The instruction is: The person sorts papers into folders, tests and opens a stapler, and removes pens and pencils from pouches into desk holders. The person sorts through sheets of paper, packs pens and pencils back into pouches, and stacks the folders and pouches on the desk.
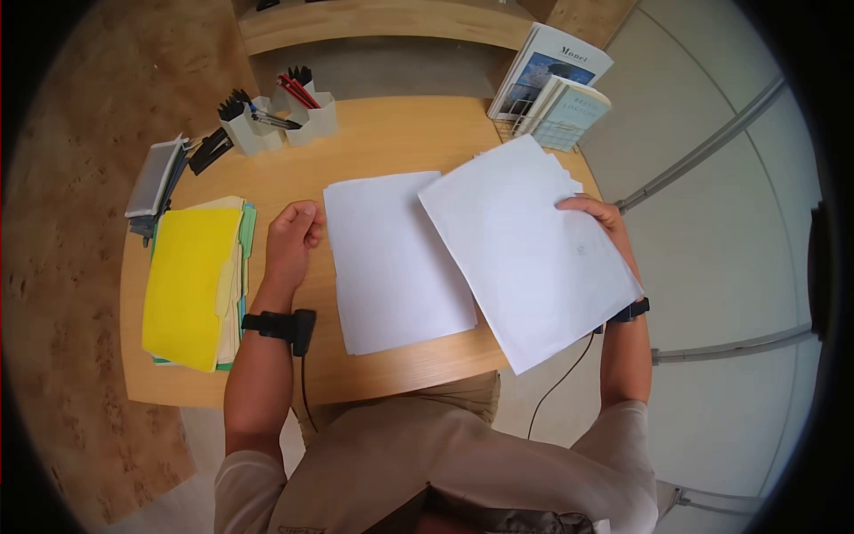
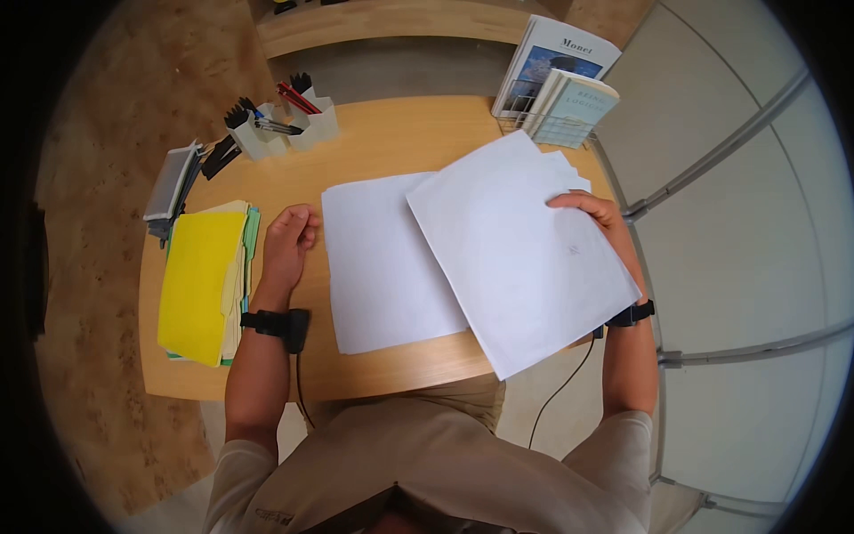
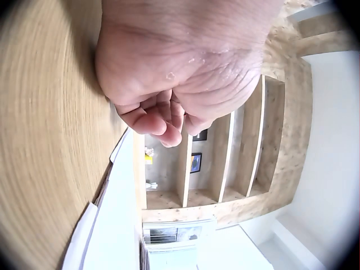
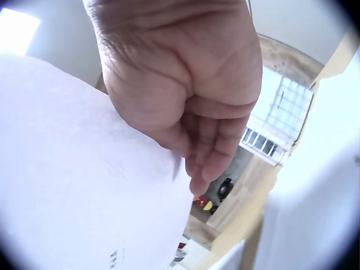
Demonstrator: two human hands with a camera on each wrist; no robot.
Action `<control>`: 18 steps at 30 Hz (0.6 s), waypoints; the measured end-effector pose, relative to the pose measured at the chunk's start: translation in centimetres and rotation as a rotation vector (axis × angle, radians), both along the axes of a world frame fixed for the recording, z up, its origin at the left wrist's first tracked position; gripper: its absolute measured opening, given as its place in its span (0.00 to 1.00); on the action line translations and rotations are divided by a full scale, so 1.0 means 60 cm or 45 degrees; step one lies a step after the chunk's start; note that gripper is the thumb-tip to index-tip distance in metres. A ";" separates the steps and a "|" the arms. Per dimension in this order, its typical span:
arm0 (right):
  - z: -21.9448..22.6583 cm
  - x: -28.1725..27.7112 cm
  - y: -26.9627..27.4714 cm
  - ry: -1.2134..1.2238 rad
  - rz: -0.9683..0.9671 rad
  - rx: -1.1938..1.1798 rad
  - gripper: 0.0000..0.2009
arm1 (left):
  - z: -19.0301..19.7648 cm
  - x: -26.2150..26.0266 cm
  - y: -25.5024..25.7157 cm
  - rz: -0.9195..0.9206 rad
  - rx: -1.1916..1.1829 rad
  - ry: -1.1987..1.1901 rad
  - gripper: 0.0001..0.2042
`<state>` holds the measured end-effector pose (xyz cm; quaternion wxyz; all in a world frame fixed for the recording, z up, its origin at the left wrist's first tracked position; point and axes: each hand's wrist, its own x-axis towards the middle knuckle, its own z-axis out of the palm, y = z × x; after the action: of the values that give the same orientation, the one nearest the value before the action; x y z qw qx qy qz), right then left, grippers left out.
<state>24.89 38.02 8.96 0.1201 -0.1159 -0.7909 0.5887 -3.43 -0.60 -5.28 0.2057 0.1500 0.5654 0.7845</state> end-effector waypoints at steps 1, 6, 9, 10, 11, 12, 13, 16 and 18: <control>-0.012 0.012 0.014 -0.002 -0.013 -0.001 0.13 | 0.002 0.001 0.001 0.014 -0.025 -0.007 0.10; -0.072 0.059 0.076 -0.147 -0.106 0.498 0.19 | 0.001 0.001 0.001 0.001 -0.085 -0.016 0.09; -0.081 0.075 0.090 -0.214 -0.220 0.390 0.24 | -0.002 -0.001 0.001 0.016 -0.066 0.023 0.09; -0.085 0.078 0.093 -0.201 -0.254 0.347 0.26 | -0.002 -0.001 0.002 -0.005 -0.071 0.025 0.09; -0.088 0.080 0.095 -0.202 -0.271 0.340 0.26 | -0.001 -0.001 0.002 0.008 -0.069 0.025 0.08; -0.092 0.080 0.096 -0.220 -0.291 0.300 0.26 | -0.001 -0.002 0.002 0.023 -0.068 0.023 0.08; -0.095 0.081 0.098 -0.238 -0.310 0.261 0.27 | -0.001 -0.002 0.002 0.011 -0.073 0.026 0.08; -0.114 0.083 0.116 -0.275 -0.298 0.230 0.27 | 0.000 -0.001 0.001 0.014 -0.078 0.033 0.08; -0.126 0.083 0.122 -0.261 -0.302 0.216 0.25 | 0.000 -0.002 0.001 0.026 -0.096 0.031 0.08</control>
<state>29.88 45.35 1.38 0.1170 -0.2573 -0.8266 0.4867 -3.52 -0.55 -5.26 0.1964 0.1459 0.5986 0.7628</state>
